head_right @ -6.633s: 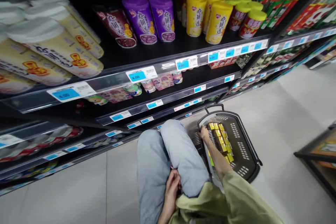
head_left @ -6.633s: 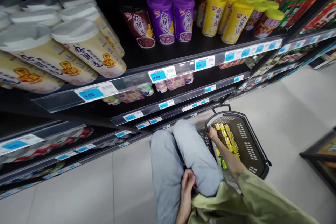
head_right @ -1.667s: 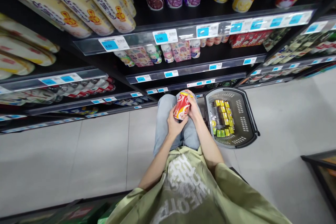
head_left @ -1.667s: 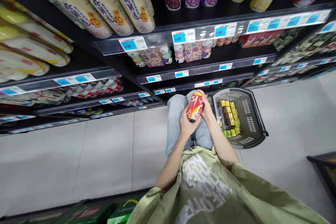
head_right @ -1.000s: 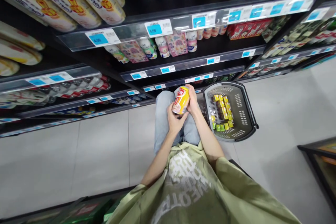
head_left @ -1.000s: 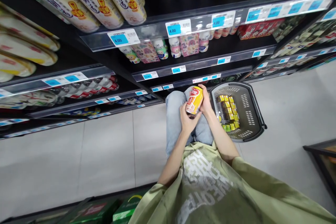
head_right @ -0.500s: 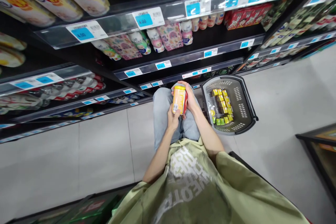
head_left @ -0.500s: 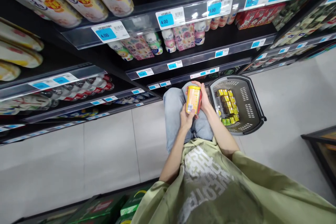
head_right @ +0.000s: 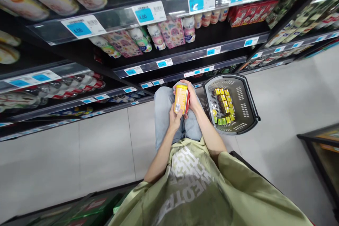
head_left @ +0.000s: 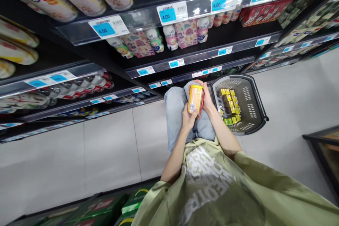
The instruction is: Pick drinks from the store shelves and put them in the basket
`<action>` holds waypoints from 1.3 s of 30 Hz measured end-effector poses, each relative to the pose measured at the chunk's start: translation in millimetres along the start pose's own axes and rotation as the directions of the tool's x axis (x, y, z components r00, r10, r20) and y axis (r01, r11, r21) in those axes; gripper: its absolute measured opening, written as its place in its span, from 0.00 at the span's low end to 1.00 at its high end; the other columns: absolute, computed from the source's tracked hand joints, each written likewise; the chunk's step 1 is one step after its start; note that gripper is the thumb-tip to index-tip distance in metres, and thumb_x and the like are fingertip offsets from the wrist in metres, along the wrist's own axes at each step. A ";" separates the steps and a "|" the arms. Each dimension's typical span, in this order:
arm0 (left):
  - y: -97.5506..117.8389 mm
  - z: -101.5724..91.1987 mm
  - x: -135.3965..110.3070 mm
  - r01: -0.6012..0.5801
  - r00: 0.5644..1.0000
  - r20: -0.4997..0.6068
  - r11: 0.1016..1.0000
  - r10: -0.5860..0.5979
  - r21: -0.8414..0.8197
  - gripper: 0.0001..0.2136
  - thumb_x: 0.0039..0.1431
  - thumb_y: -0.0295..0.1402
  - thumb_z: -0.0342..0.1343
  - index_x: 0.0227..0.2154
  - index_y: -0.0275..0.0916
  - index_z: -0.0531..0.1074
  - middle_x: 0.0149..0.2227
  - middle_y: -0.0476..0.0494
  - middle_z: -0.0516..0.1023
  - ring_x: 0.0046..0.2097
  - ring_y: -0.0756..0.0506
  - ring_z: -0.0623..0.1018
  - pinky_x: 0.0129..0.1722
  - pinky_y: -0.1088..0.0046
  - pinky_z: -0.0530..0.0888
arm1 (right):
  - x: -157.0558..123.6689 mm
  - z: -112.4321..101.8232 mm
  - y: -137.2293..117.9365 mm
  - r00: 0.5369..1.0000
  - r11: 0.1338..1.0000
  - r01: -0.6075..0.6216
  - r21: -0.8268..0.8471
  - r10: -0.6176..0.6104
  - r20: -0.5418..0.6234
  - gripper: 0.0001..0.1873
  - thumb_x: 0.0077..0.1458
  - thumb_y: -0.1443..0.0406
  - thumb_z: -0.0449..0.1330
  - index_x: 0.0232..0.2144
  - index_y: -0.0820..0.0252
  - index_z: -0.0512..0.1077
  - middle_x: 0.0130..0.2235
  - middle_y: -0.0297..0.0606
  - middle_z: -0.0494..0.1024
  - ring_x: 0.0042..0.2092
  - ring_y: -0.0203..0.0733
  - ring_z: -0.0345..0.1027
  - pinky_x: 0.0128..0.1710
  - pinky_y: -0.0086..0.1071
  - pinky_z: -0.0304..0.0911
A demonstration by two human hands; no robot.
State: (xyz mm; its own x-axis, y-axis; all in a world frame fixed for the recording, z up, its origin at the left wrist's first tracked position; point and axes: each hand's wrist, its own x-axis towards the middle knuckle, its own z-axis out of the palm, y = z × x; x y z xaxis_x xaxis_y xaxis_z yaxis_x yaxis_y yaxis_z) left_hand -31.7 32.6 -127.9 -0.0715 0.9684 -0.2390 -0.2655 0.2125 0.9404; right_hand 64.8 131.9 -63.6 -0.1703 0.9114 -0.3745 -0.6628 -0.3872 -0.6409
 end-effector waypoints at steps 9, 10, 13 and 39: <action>2.2 -0.6 -6.7 -0.140 0.979 -0.105 0.954 0.173 0.265 0.40 0.50 0.56 0.76 0.59 0.40 0.73 0.51 0.34 0.87 0.49 0.32 0.88 0.46 0.54 0.88 | -6.9 -2.7 2.1 0.998 0.997 0.064 -0.034 -0.064 0.005 0.29 0.60 0.40 0.71 0.52 0.50 0.75 0.42 0.36 0.87 0.47 0.49 0.85 0.42 0.39 0.83; 4.0 0.0 -9.0 -0.181 0.965 -0.123 0.929 0.230 0.322 0.39 0.50 0.54 0.77 0.61 0.40 0.73 0.54 0.33 0.86 0.53 0.31 0.87 0.52 0.51 0.87 | -10.2 -1.7 1.4 0.996 0.995 0.087 -0.047 -0.087 0.001 0.28 0.59 0.41 0.72 0.51 0.49 0.74 0.42 0.36 0.87 0.47 0.49 0.85 0.42 0.40 0.83; 8.5 0.0 -16.1 -0.300 0.888 -0.167 0.814 0.429 0.497 0.39 0.52 0.48 0.78 0.64 0.41 0.72 0.58 0.32 0.83 0.58 0.30 0.85 0.61 0.48 0.83 | -22.8 4.2 -1.7 0.986 0.984 0.165 -0.064 -0.165 0.014 0.29 0.57 0.42 0.74 0.51 0.48 0.75 0.44 0.36 0.87 0.48 0.50 0.85 0.43 0.41 0.83; 116.8 6.6 -42.5 -0.691 0.525 0.204 0.274 0.826 0.669 0.16 0.70 0.28 0.63 0.58 0.46 0.82 0.54 0.42 0.89 0.53 0.40 0.84 0.56 0.54 0.83 | -52.0 16.9 -20.9 0.964 0.955 -0.258 0.148 0.244 0.110 0.28 0.64 0.38 0.65 0.47 0.54 0.79 0.42 0.44 0.87 0.53 0.61 0.84 0.47 0.53 0.87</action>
State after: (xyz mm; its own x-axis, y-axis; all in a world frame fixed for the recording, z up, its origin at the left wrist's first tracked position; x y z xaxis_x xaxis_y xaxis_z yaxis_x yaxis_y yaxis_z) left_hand -53.3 17.2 -6.3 -0.0610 0.7106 0.7010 0.6199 -0.5235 0.5846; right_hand 75.2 94.9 -19.4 -0.4056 0.7992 -0.4437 -0.6968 -0.5845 -0.4157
